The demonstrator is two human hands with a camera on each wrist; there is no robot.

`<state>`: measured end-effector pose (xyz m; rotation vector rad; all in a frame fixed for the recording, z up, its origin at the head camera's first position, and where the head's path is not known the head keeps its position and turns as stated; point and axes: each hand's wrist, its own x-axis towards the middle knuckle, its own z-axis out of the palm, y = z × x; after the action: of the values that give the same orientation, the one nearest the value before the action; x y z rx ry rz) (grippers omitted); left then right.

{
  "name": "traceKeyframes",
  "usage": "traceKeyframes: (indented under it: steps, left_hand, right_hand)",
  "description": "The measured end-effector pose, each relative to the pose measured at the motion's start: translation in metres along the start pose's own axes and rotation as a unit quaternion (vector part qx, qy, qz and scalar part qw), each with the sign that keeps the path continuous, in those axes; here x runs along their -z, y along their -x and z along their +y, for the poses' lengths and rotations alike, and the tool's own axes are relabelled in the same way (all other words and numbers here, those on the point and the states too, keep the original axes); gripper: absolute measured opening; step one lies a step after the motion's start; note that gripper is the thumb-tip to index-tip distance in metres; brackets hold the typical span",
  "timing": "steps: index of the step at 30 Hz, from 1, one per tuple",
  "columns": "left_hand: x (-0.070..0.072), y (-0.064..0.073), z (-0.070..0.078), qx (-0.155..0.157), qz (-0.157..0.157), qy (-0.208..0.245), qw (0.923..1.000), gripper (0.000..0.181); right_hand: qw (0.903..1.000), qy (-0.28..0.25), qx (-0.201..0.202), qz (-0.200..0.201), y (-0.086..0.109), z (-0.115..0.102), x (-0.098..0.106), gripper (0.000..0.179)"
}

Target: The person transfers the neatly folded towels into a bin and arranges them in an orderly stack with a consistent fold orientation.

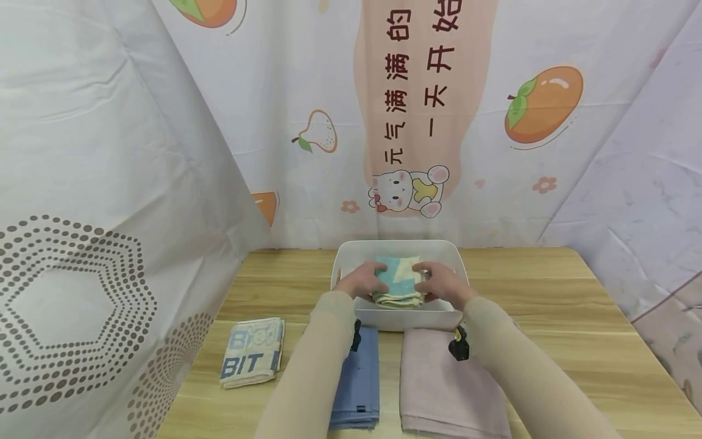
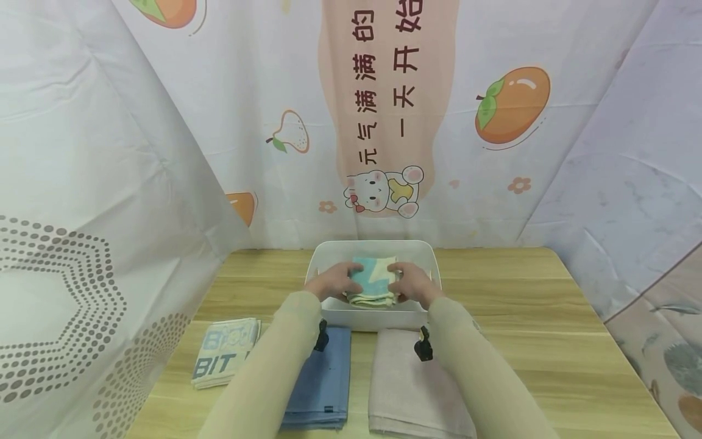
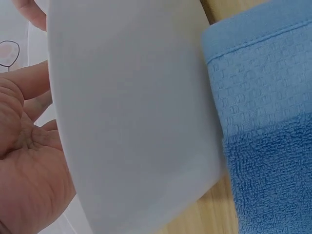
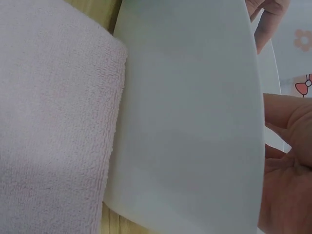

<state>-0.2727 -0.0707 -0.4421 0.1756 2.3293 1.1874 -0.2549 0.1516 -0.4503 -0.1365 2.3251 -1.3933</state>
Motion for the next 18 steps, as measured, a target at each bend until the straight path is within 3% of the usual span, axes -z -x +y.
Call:
traceKeyframes:
  steps: [12, 18]
  left_hand:
    - [-0.0008, 0.0025, 0.0000, 0.016, -0.026, -0.005, 0.9995, 0.065]
    - [0.0049, 0.0044, -0.0020, 0.037, -0.024, -0.033, 0.9985, 0.059]
  right_hand:
    - [0.9999, 0.012, -0.001, 0.004, 0.0005, 0.0044, -0.0026, 0.060]
    - [0.9995, 0.030, -0.009, 0.000, 0.0021, 0.0037, 0.0019, 0.058]
